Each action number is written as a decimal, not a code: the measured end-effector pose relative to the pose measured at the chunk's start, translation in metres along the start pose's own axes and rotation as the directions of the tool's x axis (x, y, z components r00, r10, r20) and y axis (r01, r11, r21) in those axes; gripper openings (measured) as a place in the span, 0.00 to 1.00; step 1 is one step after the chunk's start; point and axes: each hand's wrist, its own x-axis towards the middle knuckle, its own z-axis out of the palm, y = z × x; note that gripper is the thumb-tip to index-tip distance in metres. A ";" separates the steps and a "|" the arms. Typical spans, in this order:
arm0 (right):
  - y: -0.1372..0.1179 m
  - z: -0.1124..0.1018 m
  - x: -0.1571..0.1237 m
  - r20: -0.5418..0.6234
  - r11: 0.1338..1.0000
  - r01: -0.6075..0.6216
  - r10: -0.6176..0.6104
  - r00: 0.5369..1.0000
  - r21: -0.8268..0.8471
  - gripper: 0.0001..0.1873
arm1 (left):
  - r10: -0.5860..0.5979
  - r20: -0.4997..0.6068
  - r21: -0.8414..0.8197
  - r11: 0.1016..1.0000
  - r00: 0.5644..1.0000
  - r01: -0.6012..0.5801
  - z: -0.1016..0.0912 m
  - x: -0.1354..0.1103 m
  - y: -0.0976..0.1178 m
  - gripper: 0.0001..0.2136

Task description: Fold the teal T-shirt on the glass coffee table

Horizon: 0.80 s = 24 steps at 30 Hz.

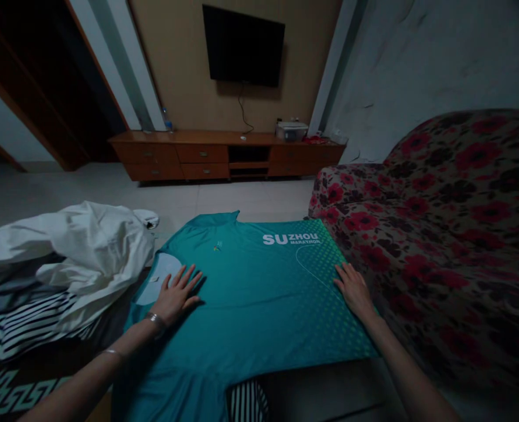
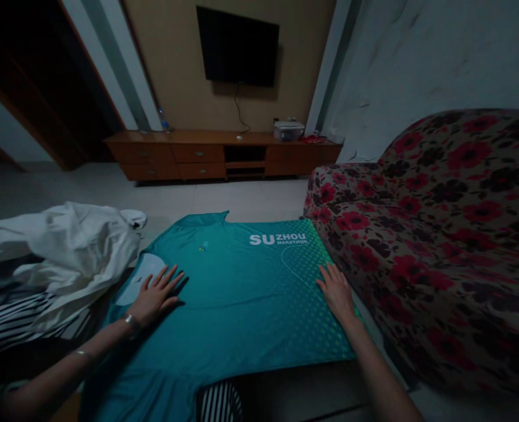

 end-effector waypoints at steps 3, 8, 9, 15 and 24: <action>-0.012 -0.009 -0.038 0.024 0.993 0.108 -0.109 0.994 0.037 0.27 | 0.181 -0.038 -0.012 0.983 0.983 -0.181 0.000 -0.038 0.010 0.31; 0.015 -0.013 -0.092 0.001 1.000 -0.013 0.013 1.000 0.011 0.29 | 0.278 -0.057 -0.014 0.960 0.959 -0.280 0.015 -0.101 0.008 0.35; 0.022 -0.014 -0.099 -0.017 0.999 -0.052 0.052 0.999 -0.012 0.29 | 0.274 -0.066 -0.009 0.961 0.960 -0.275 0.016 -0.110 0.007 0.35; 0.029 -0.024 -0.135 -0.100 0.993 -0.103 0.097 0.990 -0.058 0.26 | 0.375 -0.096 0.034 0.927 0.922 -0.373 0.010 -0.170 0.015 0.33; 0.054 -0.066 -0.212 -0.105 0.999 -0.004 0.009 0.994 0.040 0.28 | 0.294 -0.103 0.079 0.955 0.950 -0.287 -0.022 -0.290 0.005 0.31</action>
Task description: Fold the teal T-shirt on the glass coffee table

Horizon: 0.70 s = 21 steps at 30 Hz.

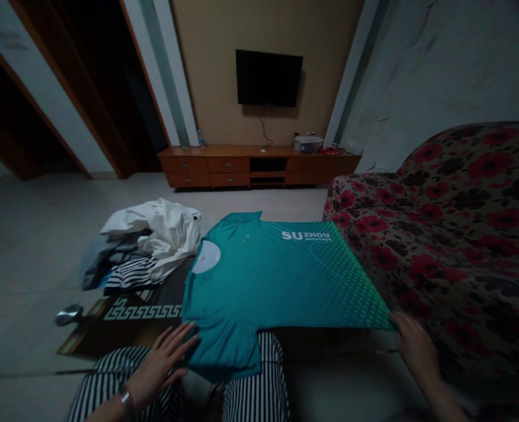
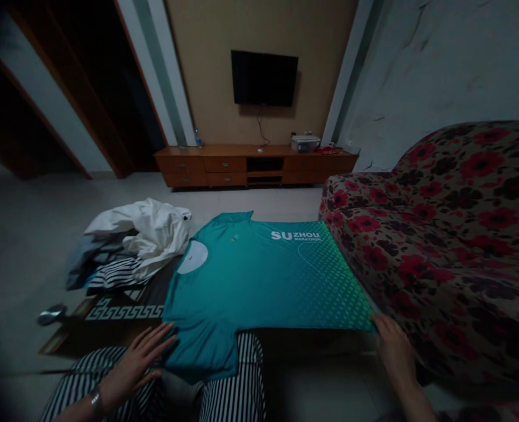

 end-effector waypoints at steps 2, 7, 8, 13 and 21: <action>0.000 -0.001 -0.021 0.057 0.995 0.076 -0.079 0.995 0.062 0.35 | -0.025 -0.007 0.012 1.000 1.000 0.025 -0.004 -0.012 0.008 0.32; -0.018 -0.003 -0.051 0.029 0.994 0.042 -0.045 0.999 0.103 0.45 | -0.106 -0.008 0.075 0.992 0.994 0.106 0.003 -0.001 0.026 0.33; -0.023 -0.004 -0.052 0.013 0.995 0.034 -0.035 0.999 0.091 0.45 | -0.112 -0.005 0.085 0.990 0.994 0.112 0.005 0.003 0.028 0.35; -0.042 -0.009 -0.053 -0.029 0.998 -0.005 0.003 1.000 -0.064 0.37 | -0.063 -0.047 0.080 0.995 0.997 0.066 0.014 0.006 0.036 0.34; -0.048 -0.017 -0.056 -0.087 0.987 -0.035 0.021 0.996 -0.160 0.18 | -0.135 -0.119 0.159 0.975 0.984 0.153 0.009 -0.002 0.056 0.43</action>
